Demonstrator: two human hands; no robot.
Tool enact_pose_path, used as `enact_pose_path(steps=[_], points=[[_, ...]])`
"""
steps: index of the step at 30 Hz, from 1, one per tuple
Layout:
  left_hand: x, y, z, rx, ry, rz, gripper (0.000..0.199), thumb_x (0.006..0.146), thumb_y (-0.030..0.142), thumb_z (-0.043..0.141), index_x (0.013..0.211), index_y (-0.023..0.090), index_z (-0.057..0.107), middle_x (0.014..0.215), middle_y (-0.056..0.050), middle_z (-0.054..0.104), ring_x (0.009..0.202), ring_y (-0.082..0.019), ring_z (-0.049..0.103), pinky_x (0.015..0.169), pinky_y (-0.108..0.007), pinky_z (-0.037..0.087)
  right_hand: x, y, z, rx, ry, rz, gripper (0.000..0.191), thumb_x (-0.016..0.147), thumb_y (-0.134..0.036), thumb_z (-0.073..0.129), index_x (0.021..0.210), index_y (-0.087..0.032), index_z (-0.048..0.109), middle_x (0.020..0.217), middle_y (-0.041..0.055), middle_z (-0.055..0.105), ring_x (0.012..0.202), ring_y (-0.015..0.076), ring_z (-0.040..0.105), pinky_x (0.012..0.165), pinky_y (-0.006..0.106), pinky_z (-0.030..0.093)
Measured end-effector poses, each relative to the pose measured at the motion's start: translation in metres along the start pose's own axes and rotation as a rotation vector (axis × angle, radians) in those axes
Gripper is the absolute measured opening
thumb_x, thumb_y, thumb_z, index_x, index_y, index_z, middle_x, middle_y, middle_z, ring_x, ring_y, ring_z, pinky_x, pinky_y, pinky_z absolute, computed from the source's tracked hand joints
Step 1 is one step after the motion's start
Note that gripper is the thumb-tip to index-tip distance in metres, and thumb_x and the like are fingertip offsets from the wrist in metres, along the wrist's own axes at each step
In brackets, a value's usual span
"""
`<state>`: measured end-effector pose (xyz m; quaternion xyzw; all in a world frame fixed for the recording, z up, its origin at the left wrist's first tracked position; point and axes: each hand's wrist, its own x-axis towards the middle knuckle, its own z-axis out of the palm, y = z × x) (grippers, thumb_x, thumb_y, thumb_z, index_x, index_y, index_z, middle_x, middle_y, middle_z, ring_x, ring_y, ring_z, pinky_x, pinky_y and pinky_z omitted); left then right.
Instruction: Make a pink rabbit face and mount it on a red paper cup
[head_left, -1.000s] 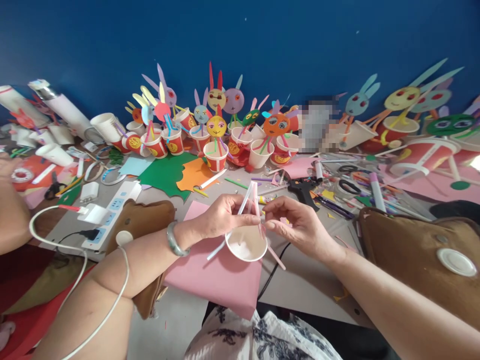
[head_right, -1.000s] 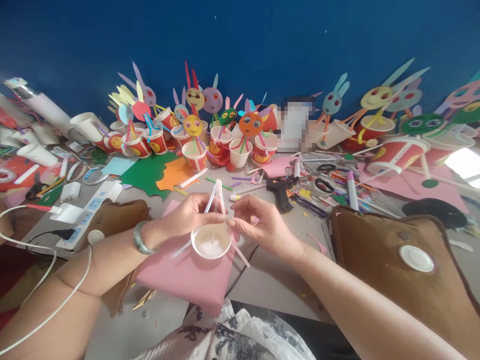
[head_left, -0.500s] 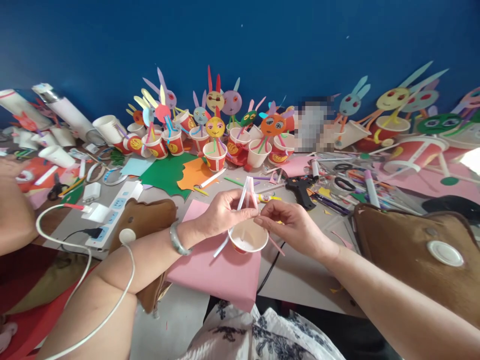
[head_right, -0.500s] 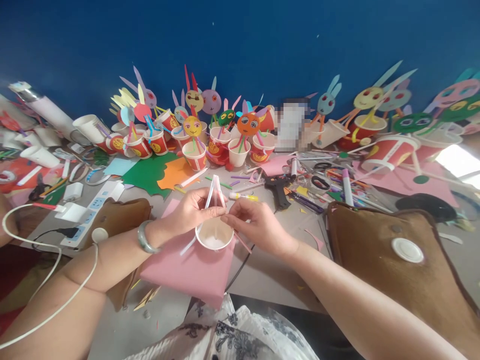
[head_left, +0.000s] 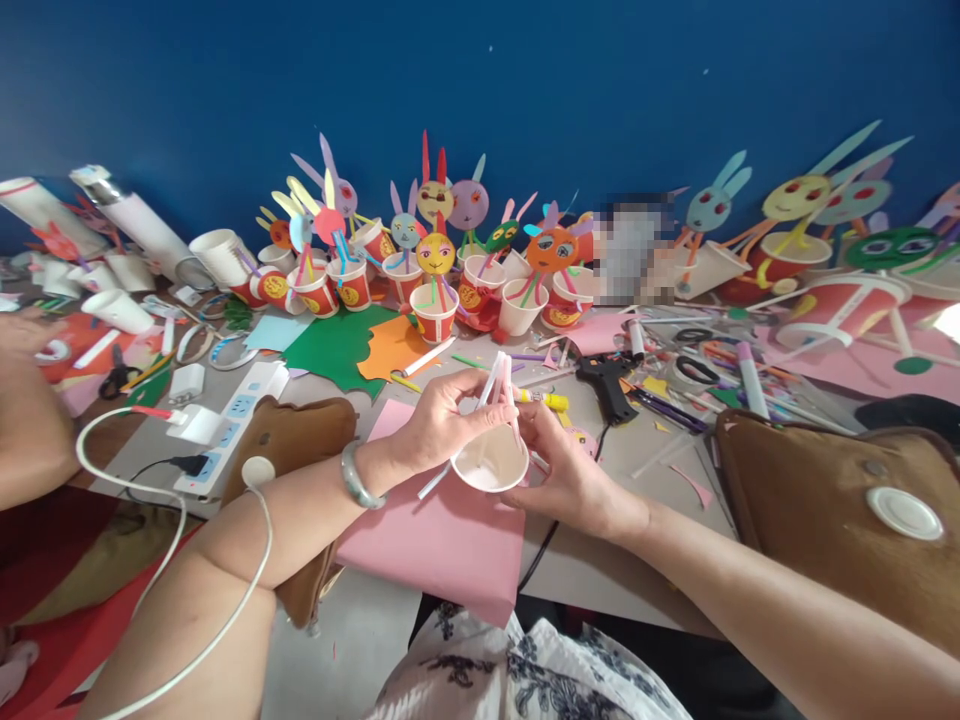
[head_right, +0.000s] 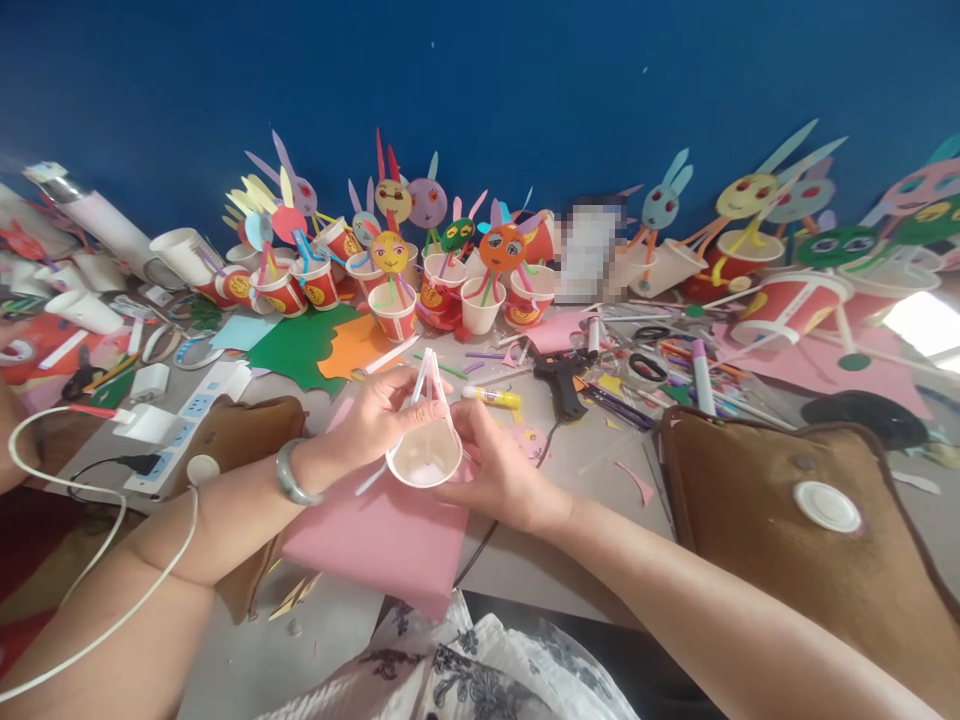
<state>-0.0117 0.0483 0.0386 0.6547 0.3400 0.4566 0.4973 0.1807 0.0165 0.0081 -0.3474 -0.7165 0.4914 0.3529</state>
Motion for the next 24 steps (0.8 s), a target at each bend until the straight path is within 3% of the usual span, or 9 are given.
enact_pose_path(steps=[7,11,24], points=[[-0.004,0.013,-0.002,0.172,-0.023,0.184,0.028,0.092,0.043,0.071,0.08,0.018,0.067,0.083,-0.004,0.071,0.078,-0.015,0.065,0.077,-0.029,0.054,-0.001,0.008,0.001,-0.191,0.122,-0.114,0.058,0.07,-0.021,0.081,0.116,-0.025,0.047,0.109,0.0067,0.069,0.098,0.023,0.071,0.08,0.033,0.059],[-0.004,0.016,-0.004,0.23,-0.039,0.249,0.025,0.093,0.039,0.071,0.08,0.018,0.068,0.079,-0.003,0.071,0.076,-0.015,0.066,0.075,-0.029,0.054,-0.001,0.011,0.002,-0.178,0.154,-0.131,0.059,0.072,-0.022,0.082,0.119,-0.025,0.047,0.106,0.0065,0.069,0.092,0.0218,0.071,0.079,0.033,0.059],[-0.004,0.016,0.0,0.16,-0.057,0.072,0.027,0.091,0.04,0.072,0.077,0.017,0.067,0.077,-0.002,0.068,0.076,-0.014,0.064,0.073,-0.026,0.052,-0.001,0.003,0.003,-0.16,0.16,-0.104,0.053,0.077,-0.031,0.081,0.119,-0.023,0.049,0.099,0.0057,0.074,0.083,0.02,0.072,0.072,0.03,0.057]])
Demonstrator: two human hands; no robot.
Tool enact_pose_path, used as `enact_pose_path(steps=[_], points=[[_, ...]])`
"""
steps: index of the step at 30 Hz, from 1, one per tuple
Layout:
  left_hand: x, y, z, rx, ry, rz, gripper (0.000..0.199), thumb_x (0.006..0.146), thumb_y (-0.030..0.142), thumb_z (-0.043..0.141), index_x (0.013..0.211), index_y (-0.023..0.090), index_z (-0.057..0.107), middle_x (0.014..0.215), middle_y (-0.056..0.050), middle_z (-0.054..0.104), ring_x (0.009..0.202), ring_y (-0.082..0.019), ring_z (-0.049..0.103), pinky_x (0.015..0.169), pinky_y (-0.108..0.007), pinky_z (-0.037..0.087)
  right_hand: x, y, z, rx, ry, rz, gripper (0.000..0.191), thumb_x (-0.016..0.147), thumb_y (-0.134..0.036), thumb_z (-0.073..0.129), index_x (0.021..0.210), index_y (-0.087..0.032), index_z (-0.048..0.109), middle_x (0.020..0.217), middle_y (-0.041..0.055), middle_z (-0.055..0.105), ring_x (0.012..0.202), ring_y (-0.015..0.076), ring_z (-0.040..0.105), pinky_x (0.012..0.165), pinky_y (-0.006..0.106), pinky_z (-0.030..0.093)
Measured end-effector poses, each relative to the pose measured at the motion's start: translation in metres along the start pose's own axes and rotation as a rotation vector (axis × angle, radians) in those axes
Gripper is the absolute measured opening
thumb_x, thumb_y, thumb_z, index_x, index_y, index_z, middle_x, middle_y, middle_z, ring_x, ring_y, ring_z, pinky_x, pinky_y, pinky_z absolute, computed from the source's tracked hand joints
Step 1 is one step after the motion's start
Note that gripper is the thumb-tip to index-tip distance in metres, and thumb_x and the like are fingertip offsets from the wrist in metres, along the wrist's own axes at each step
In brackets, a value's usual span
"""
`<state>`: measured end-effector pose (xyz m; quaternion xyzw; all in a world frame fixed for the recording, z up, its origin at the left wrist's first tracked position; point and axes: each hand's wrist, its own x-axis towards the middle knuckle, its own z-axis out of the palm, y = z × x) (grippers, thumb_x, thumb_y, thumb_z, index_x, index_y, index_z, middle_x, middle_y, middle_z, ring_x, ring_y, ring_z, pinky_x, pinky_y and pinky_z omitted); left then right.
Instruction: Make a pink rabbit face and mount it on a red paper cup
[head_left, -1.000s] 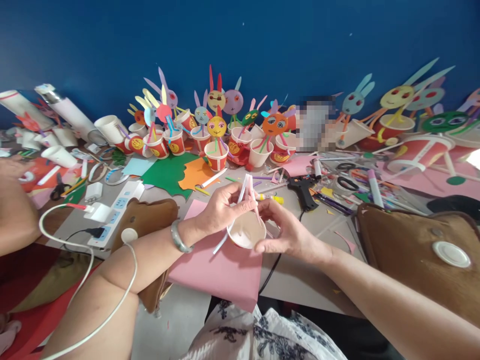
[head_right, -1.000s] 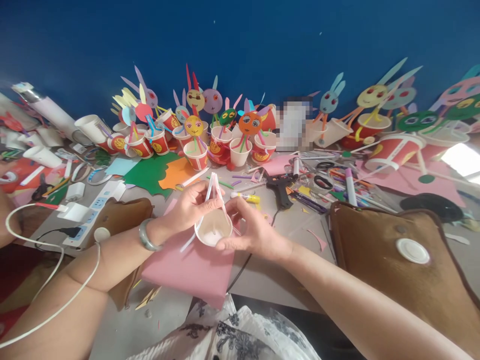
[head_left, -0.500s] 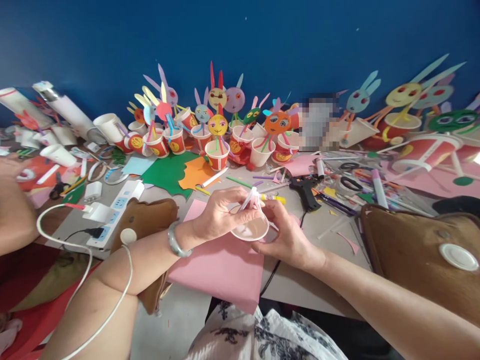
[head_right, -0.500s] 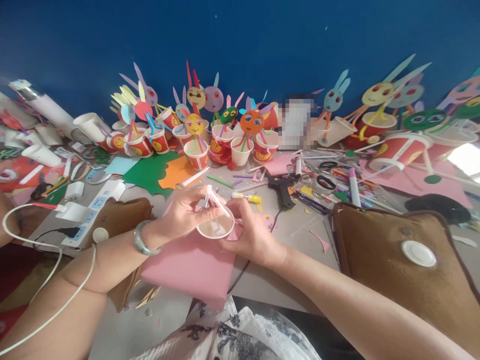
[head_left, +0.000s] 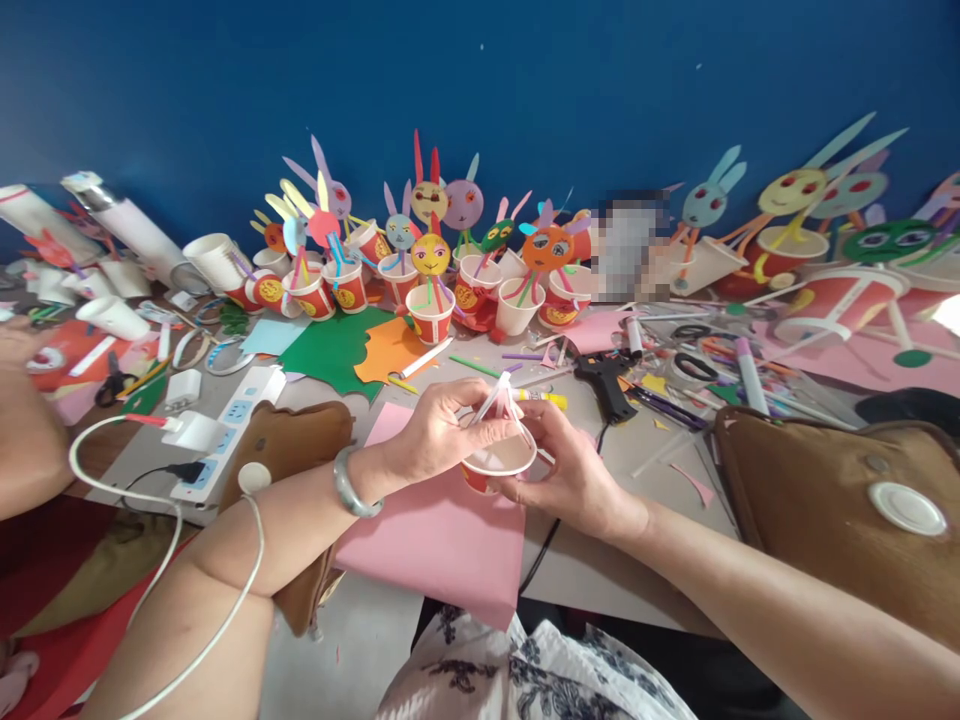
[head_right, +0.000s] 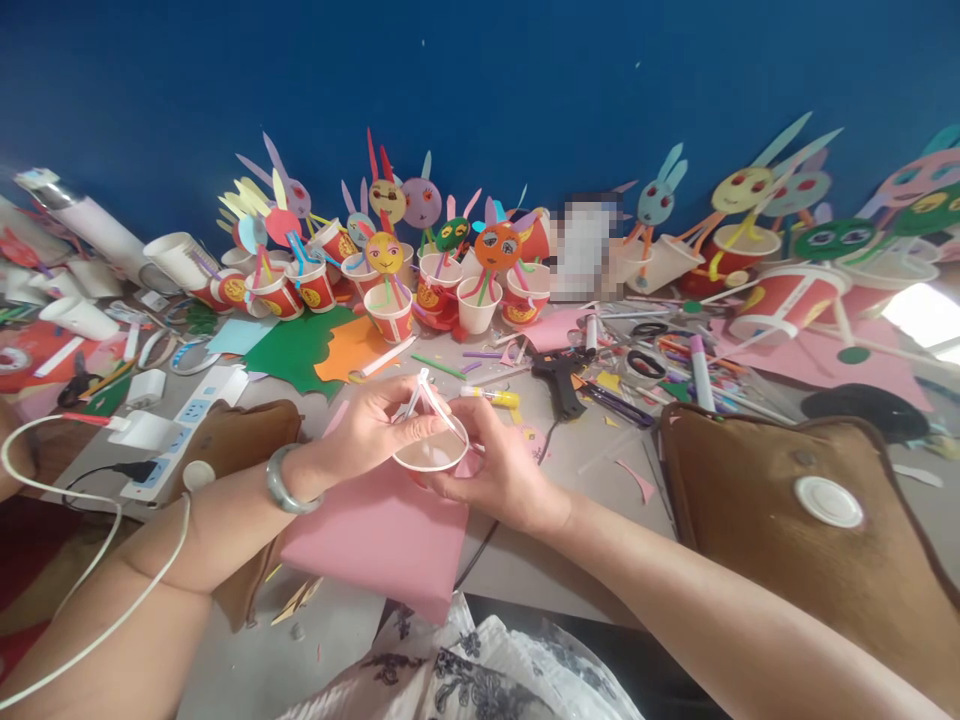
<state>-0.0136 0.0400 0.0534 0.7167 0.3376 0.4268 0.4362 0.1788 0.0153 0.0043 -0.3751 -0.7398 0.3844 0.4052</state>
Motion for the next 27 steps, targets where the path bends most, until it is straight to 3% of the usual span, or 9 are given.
enact_pose_path(steps=[10,19,23,27], points=[[0.002,-0.001,-0.001,-0.086,-0.019,-0.072,0.014,0.087,0.026,0.072,0.077,0.018,0.067,0.082,-0.002,0.07,0.08,-0.015,0.065,0.078,-0.028,0.053,-0.001,0.007,0.0,0.011,-0.017,0.074,0.063,0.075,-0.039,0.083,0.125,-0.025,0.049,0.116,0.011,0.07,0.103,0.0268,0.07,0.083,0.038,0.058],[0.002,-0.007,-0.002,-0.24,-0.023,-0.108,0.025,0.087,0.039,0.075,0.078,0.018,0.065,0.084,-0.002,0.069,0.08,-0.015,0.064,0.077,-0.029,0.052,-0.001,0.007,-0.001,0.004,0.043,0.007,0.046,0.078,-0.045,0.082,0.11,-0.025,0.056,0.101,0.006,0.068,0.088,0.0206,0.066,0.075,0.032,0.056],[0.003,-0.006,-0.001,-0.329,-0.032,-0.18,0.026,0.087,0.041,0.075,0.083,0.017,0.065,0.081,-0.002,0.069,0.079,-0.014,0.065,0.076,-0.027,0.052,0.004,0.001,-0.003,0.132,0.024,0.114,0.051,0.076,-0.056,0.083,0.105,-0.023,0.056,0.098,0.0057,0.069,0.083,0.0189,0.066,0.072,0.031,0.056],[0.005,-0.002,0.0,-0.474,-0.055,-0.385,0.026,0.089,0.042,0.073,0.087,0.018,0.063,0.077,-0.001,0.071,0.074,-0.015,0.068,0.074,-0.028,0.053,0.009,-0.005,-0.006,0.346,-0.081,0.351,0.057,0.074,-0.066,0.081,0.1,-0.024,0.053,0.08,0.001,0.068,0.071,0.0189,0.067,0.064,0.032,0.056]])
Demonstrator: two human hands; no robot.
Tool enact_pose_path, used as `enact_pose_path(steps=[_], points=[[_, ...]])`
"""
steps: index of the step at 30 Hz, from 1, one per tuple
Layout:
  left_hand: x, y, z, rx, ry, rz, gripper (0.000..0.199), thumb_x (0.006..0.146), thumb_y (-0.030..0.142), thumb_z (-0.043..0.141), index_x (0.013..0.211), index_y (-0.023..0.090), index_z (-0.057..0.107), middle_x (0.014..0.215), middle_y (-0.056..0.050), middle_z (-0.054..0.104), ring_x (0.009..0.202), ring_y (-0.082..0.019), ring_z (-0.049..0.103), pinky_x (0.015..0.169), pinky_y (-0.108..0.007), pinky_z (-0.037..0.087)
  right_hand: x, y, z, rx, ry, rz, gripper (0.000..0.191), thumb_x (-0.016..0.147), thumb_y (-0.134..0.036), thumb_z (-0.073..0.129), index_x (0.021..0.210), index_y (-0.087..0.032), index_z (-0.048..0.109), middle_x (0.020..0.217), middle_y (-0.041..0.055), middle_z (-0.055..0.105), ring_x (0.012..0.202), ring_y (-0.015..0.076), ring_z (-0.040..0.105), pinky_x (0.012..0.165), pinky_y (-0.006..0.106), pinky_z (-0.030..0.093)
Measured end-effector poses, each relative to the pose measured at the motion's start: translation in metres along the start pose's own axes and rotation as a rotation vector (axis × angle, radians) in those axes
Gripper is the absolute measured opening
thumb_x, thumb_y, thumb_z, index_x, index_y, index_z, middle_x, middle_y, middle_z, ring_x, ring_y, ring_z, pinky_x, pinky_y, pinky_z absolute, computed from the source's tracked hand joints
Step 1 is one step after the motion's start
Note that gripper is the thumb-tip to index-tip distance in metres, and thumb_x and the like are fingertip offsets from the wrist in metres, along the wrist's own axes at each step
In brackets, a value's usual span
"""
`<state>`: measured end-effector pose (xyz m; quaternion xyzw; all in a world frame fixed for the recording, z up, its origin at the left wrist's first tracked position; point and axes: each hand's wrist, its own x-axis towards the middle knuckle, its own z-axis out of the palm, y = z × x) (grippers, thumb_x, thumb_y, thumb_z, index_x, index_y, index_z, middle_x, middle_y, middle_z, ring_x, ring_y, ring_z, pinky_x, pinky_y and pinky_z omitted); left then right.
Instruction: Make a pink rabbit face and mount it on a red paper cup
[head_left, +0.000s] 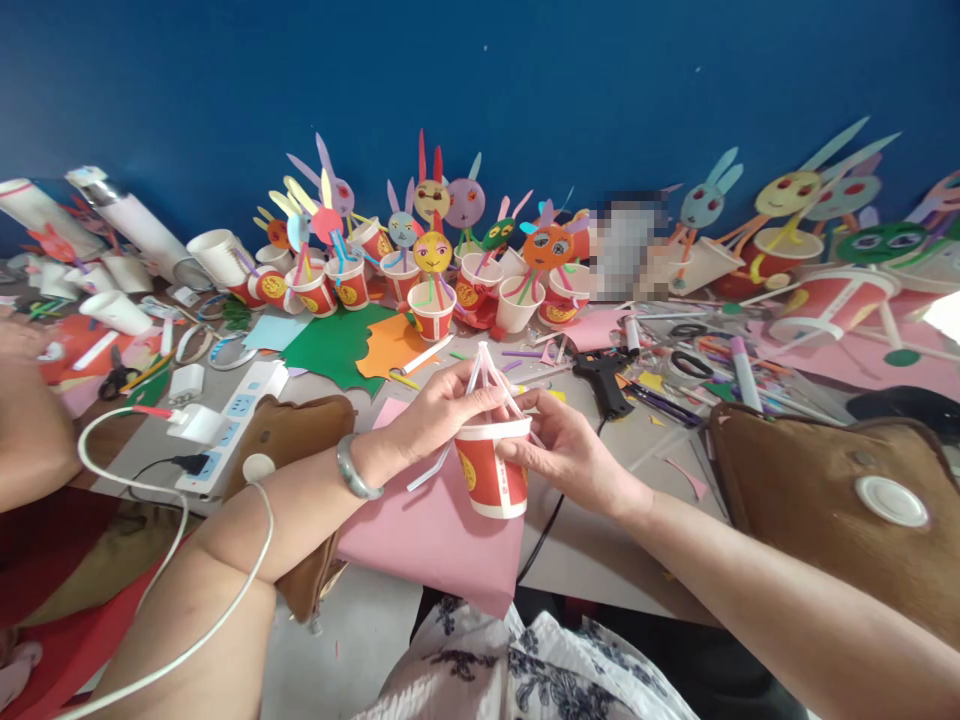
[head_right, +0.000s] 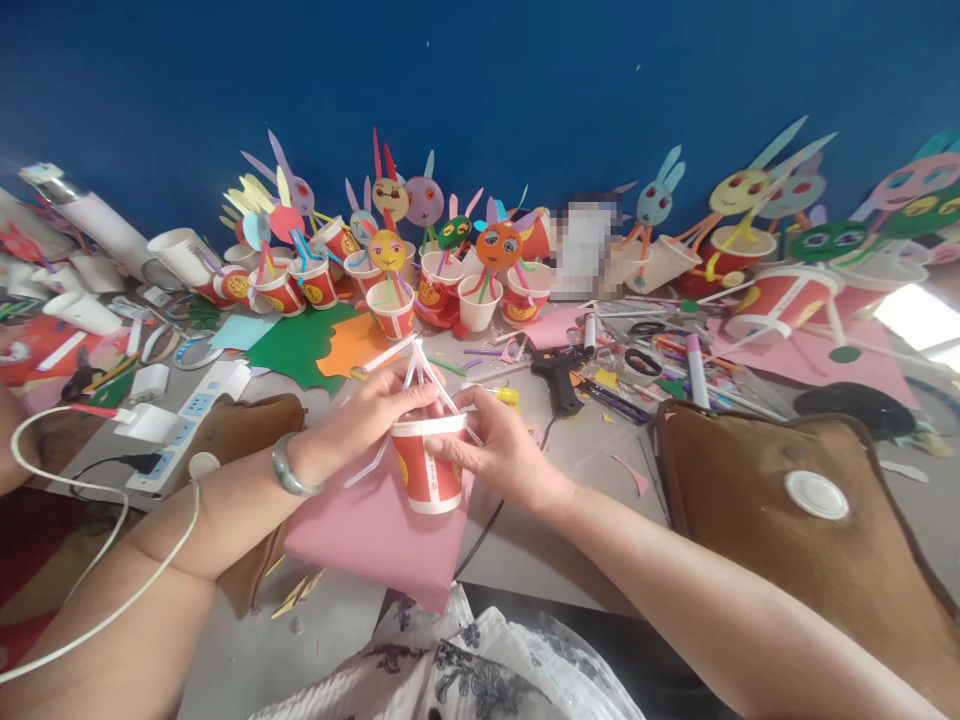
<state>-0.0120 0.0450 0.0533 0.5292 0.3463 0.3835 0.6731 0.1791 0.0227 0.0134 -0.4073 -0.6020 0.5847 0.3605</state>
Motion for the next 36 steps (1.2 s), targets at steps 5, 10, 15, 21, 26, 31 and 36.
enact_pose_path(steps=[5,10,15,21,26,31,36], points=[[0.0,0.003,0.001,-0.04,0.072,-0.163,0.025,0.086,0.04,0.074,0.086,0.017,0.064,0.081,-0.002,0.07,0.074,-0.015,0.066,0.071,-0.027,0.053,0.002,-0.004,0.0,0.079,-0.029,0.152,0.062,0.071,-0.071,0.08,0.099,-0.023,0.054,0.071,0.0,0.07,0.069,0.0225,0.071,0.059,0.033,0.057],[0.004,0.0,0.0,-0.015,0.037,-0.108,0.031,0.088,0.045,0.071,0.077,0.016,0.065,0.077,-0.003,0.069,0.074,-0.015,0.065,0.073,-0.028,0.053,0.003,0.0,-0.002,0.033,0.001,0.124,0.063,0.068,-0.073,0.081,0.097,-0.023,0.056,0.068,-0.0003,0.07,0.068,0.0222,0.071,0.056,0.031,0.057],[0.008,-0.007,-0.003,-0.016,0.057,-0.079,0.031,0.088,0.045,0.071,0.078,0.016,0.065,0.076,-0.003,0.07,0.072,-0.015,0.066,0.073,-0.029,0.054,0.003,0.004,-0.003,0.004,0.013,0.105,0.064,0.065,-0.071,0.084,0.096,-0.024,0.053,0.072,0.0008,0.071,0.073,0.0244,0.072,0.061,0.034,0.059],[0.004,-0.001,-0.004,0.029,0.127,-0.057,0.028,0.09,0.042,0.068,0.08,0.017,0.063,0.081,-0.003,0.07,0.076,-0.016,0.066,0.075,-0.029,0.053,0.003,-0.002,-0.004,0.092,-0.05,0.053,0.063,0.075,-0.07,0.078,0.109,-0.023,0.054,0.071,-0.0008,0.069,0.067,0.0201,0.069,0.058,0.03,0.055],[0.009,0.0,-0.008,0.031,0.166,0.064,0.027,0.091,0.041,0.066,0.079,0.018,0.06,0.077,-0.001,0.069,0.073,-0.014,0.064,0.076,-0.027,0.052,0.006,0.001,-0.008,0.104,-0.051,0.023,0.074,0.072,-0.066,0.083,0.122,-0.022,0.052,0.09,0.005,0.075,0.08,0.0216,0.072,0.067,0.032,0.058],[0.01,-0.004,-0.011,0.068,0.107,0.112,0.032,0.092,0.047,0.066,0.082,0.017,0.063,0.08,-0.004,0.071,0.08,-0.016,0.067,0.082,-0.029,0.052,0.006,0.005,-0.007,0.003,-0.069,0.005,0.074,0.07,-0.052,0.088,0.127,-0.022,0.053,0.112,0.0087,0.074,0.103,0.0277,0.072,0.087,0.043,0.062],[0.008,-0.005,-0.013,0.219,0.117,0.188,0.041,0.095,0.055,0.06,0.08,0.017,0.067,0.091,-0.006,0.072,0.088,-0.017,0.065,0.086,-0.03,0.049,0.006,0.003,-0.007,-0.2,-0.004,-0.072,0.052,0.074,-0.048,0.085,0.112,-0.02,0.063,0.107,0.0079,0.072,0.096,0.0254,0.07,0.081,0.039,0.062]])
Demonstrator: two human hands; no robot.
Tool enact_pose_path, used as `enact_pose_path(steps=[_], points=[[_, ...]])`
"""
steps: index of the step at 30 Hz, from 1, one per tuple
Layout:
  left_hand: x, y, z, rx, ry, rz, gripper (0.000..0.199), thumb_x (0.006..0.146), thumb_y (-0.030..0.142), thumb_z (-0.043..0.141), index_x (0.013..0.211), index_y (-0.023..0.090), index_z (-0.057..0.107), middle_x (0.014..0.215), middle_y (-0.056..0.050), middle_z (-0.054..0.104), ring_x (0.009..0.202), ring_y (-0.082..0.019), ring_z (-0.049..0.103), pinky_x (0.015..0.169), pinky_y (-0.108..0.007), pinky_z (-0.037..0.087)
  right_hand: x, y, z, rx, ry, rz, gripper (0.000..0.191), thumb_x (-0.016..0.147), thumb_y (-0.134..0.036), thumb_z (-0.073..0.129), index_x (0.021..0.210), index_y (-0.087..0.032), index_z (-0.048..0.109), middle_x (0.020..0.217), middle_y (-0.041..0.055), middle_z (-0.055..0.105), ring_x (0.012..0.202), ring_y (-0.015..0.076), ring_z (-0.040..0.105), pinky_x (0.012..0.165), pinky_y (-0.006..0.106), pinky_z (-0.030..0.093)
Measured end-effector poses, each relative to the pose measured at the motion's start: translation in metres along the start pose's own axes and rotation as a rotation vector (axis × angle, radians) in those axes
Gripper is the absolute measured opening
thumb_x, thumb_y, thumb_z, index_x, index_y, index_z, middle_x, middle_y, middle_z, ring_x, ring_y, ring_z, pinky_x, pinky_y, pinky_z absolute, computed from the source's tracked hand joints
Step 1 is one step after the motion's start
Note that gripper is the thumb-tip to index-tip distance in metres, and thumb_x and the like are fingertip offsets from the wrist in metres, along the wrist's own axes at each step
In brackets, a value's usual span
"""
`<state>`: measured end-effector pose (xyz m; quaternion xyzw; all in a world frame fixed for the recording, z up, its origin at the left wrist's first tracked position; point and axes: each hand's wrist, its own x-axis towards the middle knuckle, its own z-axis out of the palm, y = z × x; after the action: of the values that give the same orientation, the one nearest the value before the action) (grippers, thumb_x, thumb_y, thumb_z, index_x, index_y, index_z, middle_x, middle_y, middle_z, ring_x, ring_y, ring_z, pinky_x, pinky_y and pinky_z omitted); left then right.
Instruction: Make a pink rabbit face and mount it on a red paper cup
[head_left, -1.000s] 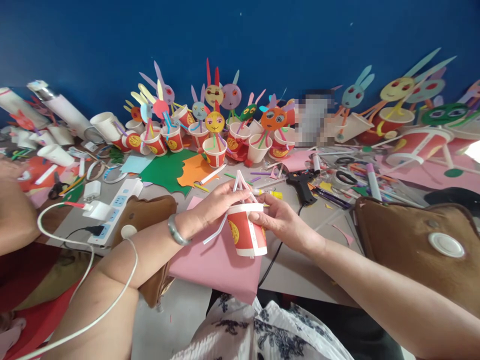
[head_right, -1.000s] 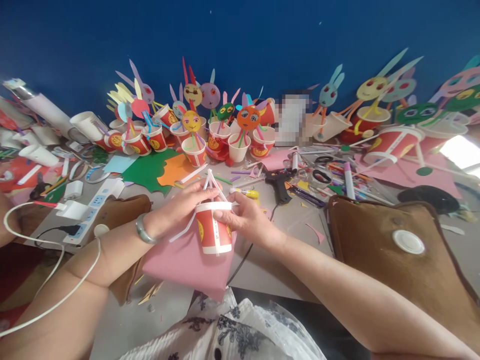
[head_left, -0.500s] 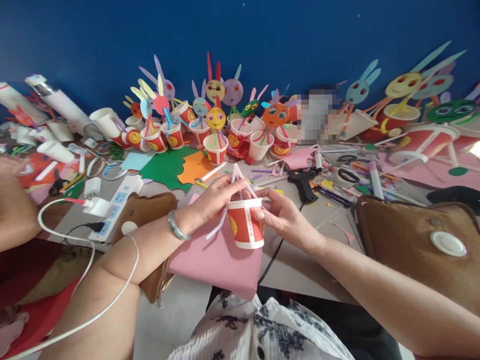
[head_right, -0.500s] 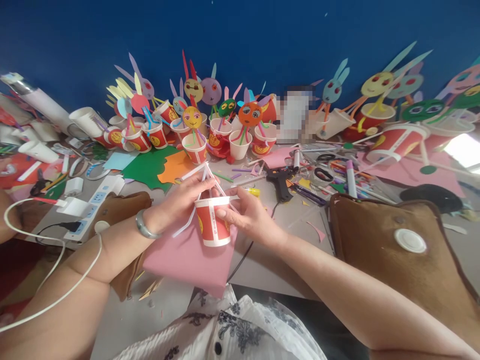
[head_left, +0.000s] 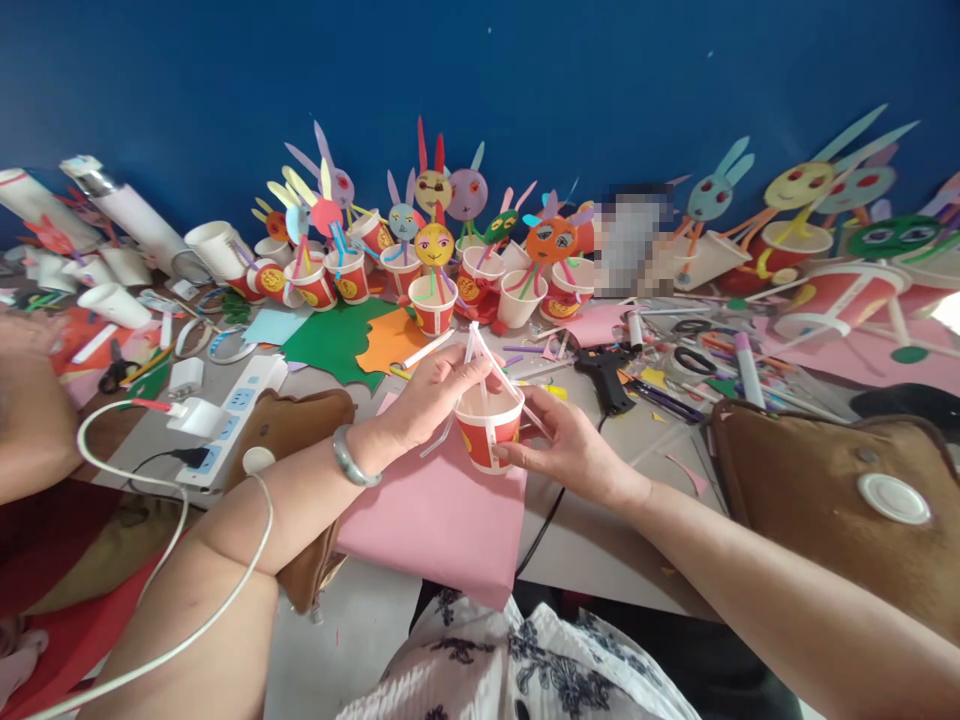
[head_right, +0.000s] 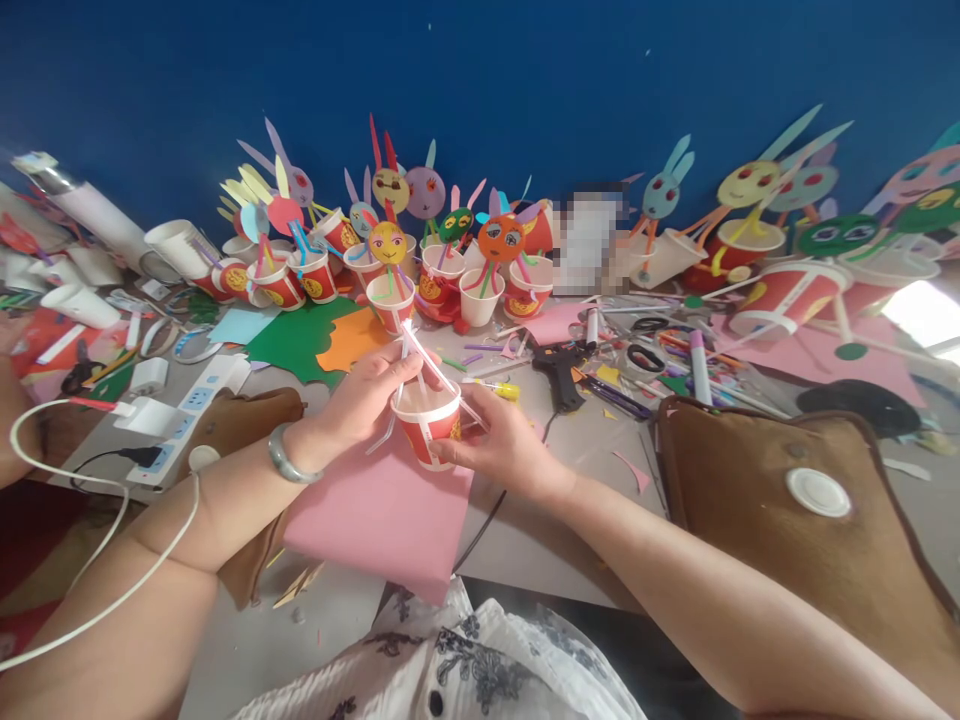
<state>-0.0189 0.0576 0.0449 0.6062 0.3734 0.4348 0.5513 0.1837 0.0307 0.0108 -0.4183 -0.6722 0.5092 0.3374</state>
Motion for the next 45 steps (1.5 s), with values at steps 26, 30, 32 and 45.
enact_pose_path(steps=[26,30,32,45], points=[[0.0009,-0.0037,0.0067,-0.179,0.188,0.173,0.036,0.084,0.052,0.078,0.091,0.022,0.059,0.072,0.004,0.066,0.07,-0.012,0.065,0.078,-0.03,0.053,-0.0025,0.005,0.0031,-0.162,0.035,-0.159,0.068,0.079,-0.043,0.082,0.137,-0.022,0.054,0.115,0.0081,0.072,0.101,0.025,0.07,0.086,0.036,0.059],[-0.0003,-0.0014,0.0049,-0.154,0.175,0.168,0.036,0.084,0.049,0.079,0.085,0.021,0.058,0.074,0.003,0.066,0.072,-0.012,0.065,0.076,-0.028,0.054,-0.0047,0.0012,0.0048,-0.186,0.015,-0.169,0.069,0.081,-0.04,0.081,0.14,-0.023,0.051,0.114,0.0078,0.073,0.102,0.0248,0.07,0.087,0.036,0.058],[-0.0009,-0.0003,0.0043,-0.167,0.172,0.157,0.035,0.084,0.047,0.08,0.085,0.02,0.058,0.074,0.003,0.066,0.07,-0.011,0.065,0.073,-0.027,0.053,-0.0059,-0.0005,0.0061,-0.201,0.008,-0.18,0.07,0.08,-0.042,0.081,0.14,-0.023,0.051,0.115,0.0088,0.073,0.1,0.0249,0.071,0.086,0.035,0.058],[0.0003,-0.0008,0.0003,-0.179,0.178,0.233,0.028,0.087,0.047,0.077,0.096,0.021,0.071,0.079,0.0,0.07,0.073,-0.013,0.067,0.072,-0.028,0.055,-0.0043,0.0003,0.0042,-0.279,0.047,-0.244,0.065,0.083,-0.037,0.079,0.139,-0.019,0.05,0.115,0.0099,0.073,0.1,0.024,0.071,0.082,0.033,0.058]])
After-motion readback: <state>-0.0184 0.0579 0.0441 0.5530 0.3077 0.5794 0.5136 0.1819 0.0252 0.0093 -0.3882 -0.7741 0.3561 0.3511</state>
